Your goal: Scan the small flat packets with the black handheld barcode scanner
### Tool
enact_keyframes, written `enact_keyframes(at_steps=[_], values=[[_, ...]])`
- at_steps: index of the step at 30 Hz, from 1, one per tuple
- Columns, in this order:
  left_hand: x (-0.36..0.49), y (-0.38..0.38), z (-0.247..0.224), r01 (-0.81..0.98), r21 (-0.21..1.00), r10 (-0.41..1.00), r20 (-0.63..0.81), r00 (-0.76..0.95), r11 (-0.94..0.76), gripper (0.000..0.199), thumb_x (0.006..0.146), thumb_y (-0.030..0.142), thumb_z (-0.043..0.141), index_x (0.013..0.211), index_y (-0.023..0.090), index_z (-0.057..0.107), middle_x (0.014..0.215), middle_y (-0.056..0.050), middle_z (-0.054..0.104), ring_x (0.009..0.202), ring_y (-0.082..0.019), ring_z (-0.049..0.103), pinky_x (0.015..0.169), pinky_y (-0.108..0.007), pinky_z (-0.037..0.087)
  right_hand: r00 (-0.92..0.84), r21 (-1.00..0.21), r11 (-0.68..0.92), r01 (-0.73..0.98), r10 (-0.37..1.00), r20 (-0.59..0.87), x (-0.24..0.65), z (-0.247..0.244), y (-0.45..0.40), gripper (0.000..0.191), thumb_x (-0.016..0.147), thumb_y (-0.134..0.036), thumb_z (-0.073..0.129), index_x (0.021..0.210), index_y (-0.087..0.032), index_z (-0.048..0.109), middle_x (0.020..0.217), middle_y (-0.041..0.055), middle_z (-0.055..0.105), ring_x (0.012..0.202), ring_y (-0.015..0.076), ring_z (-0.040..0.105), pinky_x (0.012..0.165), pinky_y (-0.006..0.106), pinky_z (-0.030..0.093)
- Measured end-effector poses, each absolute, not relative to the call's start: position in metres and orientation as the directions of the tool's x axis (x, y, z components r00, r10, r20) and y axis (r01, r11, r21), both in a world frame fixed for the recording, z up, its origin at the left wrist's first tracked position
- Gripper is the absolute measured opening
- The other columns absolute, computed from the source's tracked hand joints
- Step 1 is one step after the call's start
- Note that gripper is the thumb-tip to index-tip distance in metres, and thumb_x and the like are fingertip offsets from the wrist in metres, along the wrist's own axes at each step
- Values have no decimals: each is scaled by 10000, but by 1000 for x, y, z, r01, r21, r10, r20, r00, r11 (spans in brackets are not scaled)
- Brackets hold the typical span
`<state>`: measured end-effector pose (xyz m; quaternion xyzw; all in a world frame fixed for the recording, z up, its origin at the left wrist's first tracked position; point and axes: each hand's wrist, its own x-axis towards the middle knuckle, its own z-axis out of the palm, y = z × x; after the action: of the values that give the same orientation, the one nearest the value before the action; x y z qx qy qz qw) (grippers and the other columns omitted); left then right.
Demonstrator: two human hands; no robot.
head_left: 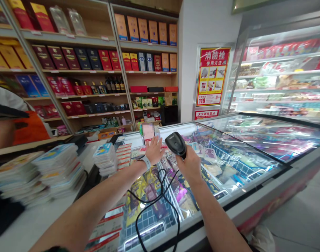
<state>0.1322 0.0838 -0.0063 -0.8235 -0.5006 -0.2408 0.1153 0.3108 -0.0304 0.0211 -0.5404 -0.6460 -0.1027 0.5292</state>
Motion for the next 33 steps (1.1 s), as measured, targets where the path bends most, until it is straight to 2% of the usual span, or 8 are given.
enact_keyframes(at_steps=[2,5,8,12,19,24,27,33], values=[[117,83,-12,918,35,825,454,336,-394,526,937,475,436,1383,198,467,1548,-182,291,1436,-396,199,1077,-701,195,142,-440,398,805,590,795,311,20,-30,216,809,-262,521,1001,-168,555,859,82,637,775,240,610,665,321,451],[107,78,-18,924,-11,873,324,364,-381,587,923,564,380,1394,224,463,1545,-151,322,1456,-387,149,1072,-729,132,142,-444,392,806,601,787,312,18,-28,224,804,-259,520,1005,-169,555,858,77,638,782,233,608,672,315,447],[118,67,-20,924,-11,887,274,371,-383,641,935,597,278,1423,209,424,1496,-154,406,1434,-376,227,1079,-729,116,126,-447,387,806,627,769,311,18,-28,222,804,-250,517,1008,-170,558,875,74,644,798,225,610,685,306,444],[144,49,-17,908,-15,865,296,405,-420,645,937,602,248,1392,193,452,1430,-162,477,1380,-353,333,1103,-701,123,115,-449,377,810,649,752,310,18,-29,227,804,-241,518,1014,-168,563,889,75,650,806,221,613,683,298,436],[158,36,-5,869,2,819,336,466,-495,522,941,532,341,1365,250,456,1377,-127,516,1318,-308,413,1120,-646,194,108,-430,357,829,652,750,311,18,-30,214,809,-245,515,1004,-166,555,880,77,646,795,230,615,672,302,429],[115,59,2,951,41,898,342,276,-307,633,941,516,327,1456,148,343,1518,-218,325,1413,-394,259,1075,-707,189,107,-419,359,834,639,762,312,17,-28,234,811,-251,517,1027,-168,547,899,83,654,788,226,615,678,299,431],[85,66,-4,991,36,962,248,115,-128,675,929,560,316,1480,170,313,1561,-187,260,1453,-369,180,1100,-676,162,112,-427,356,831,645,756,311,17,-28,218,803,-246,520,1007,-173,549,896,82,653,787,226,614,674,298,431],[58,50,-18,990,20,968,214,130,-137,605,930,525,344,1459,232,366,1500,-187,376,1365,-390,346,1052,-673,234,114,-445,349,825,669,735,311,17,-29,217,800,-239,522,1005,-174,550,921,81,654,818,236,620,681,301,431]])
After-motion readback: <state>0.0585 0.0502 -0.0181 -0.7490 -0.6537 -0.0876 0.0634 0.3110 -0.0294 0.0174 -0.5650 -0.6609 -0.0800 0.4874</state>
